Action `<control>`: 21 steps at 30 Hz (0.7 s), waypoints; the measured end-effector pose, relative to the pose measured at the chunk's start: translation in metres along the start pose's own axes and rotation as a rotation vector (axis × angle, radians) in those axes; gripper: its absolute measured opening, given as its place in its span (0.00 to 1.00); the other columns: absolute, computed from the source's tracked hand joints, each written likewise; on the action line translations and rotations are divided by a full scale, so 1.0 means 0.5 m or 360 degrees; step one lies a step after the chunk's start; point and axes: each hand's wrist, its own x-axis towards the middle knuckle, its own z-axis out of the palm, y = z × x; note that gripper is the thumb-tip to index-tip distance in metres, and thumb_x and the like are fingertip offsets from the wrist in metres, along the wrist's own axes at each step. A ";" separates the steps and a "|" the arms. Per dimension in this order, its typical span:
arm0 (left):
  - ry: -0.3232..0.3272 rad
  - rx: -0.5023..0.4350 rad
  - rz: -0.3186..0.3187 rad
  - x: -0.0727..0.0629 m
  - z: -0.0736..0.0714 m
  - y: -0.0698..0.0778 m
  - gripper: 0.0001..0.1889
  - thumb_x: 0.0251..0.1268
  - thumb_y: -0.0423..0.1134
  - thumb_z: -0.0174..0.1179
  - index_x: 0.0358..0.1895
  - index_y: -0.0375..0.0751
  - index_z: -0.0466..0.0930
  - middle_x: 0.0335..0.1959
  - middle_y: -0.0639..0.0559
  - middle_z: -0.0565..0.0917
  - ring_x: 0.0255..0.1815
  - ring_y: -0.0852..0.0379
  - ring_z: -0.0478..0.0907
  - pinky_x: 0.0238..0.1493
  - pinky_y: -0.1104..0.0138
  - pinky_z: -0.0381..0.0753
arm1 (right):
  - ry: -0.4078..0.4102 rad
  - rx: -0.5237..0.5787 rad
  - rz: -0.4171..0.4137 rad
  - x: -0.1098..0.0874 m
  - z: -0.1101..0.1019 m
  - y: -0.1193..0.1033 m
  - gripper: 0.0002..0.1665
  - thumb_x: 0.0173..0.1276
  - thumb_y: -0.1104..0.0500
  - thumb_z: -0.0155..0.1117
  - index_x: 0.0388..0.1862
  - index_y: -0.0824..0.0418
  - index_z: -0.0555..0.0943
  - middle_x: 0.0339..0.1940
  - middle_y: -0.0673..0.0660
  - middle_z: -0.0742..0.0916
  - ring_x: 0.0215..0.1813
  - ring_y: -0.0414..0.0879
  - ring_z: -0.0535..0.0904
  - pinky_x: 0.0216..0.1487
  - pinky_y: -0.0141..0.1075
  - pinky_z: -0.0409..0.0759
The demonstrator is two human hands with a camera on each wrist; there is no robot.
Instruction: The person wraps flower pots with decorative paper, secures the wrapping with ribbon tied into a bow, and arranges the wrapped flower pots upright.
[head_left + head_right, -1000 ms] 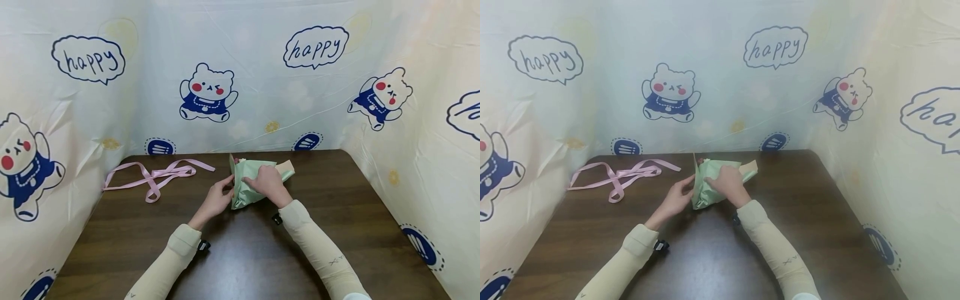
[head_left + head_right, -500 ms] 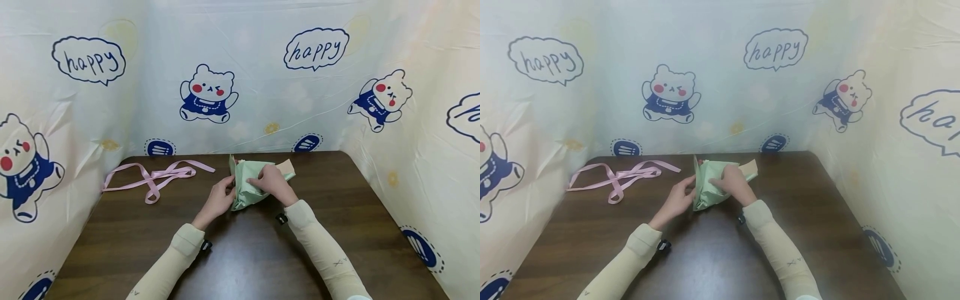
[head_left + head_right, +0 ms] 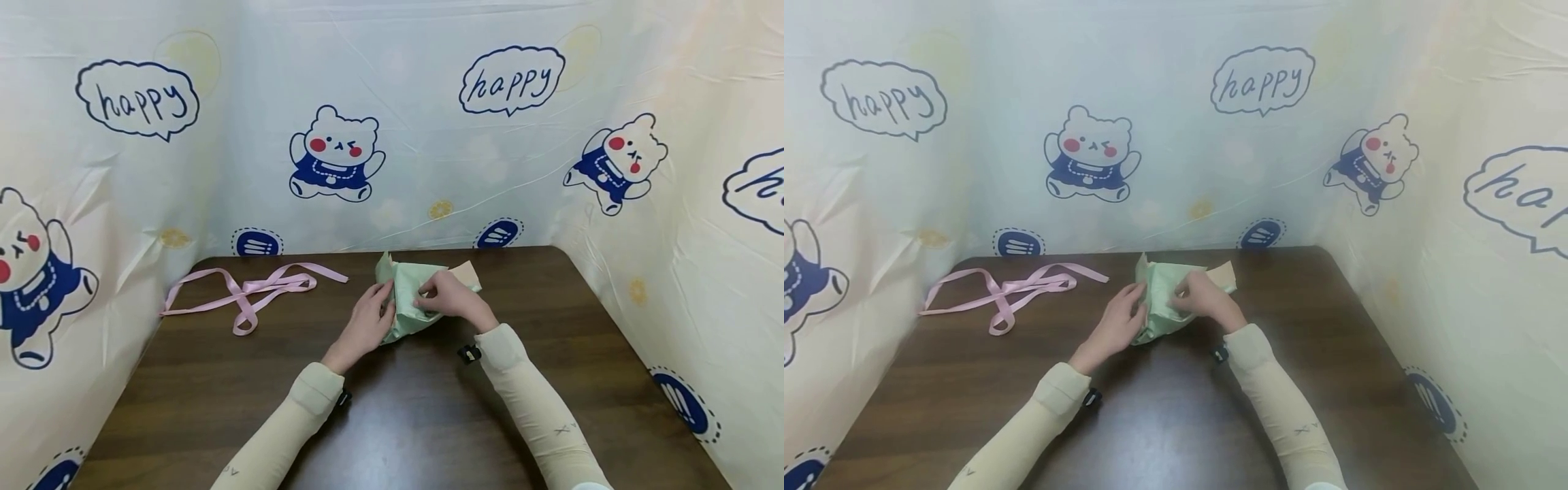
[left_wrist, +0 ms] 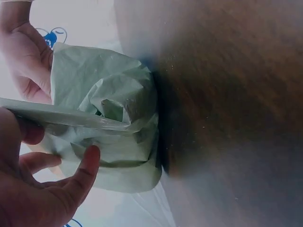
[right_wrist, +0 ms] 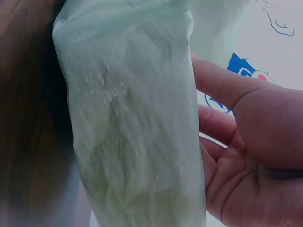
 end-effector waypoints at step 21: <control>-0.0143 0.0467 0.0057 0.019 0.037 0.002 0.27 0.84 0.47 0.41 0.79 0.40 0.62 0.78 0.32 0.60 0.77 0.33 0.54 0.75 0.43 0.57 | -0.0068 0.0064 0.0043 -0.010 0.002 0.008 0.20 0.67 0.61 0.73 0.55 0.69 0.86 0.43 0.61 0.91 0.43 0.47 0.89 0.47 0.40 0.86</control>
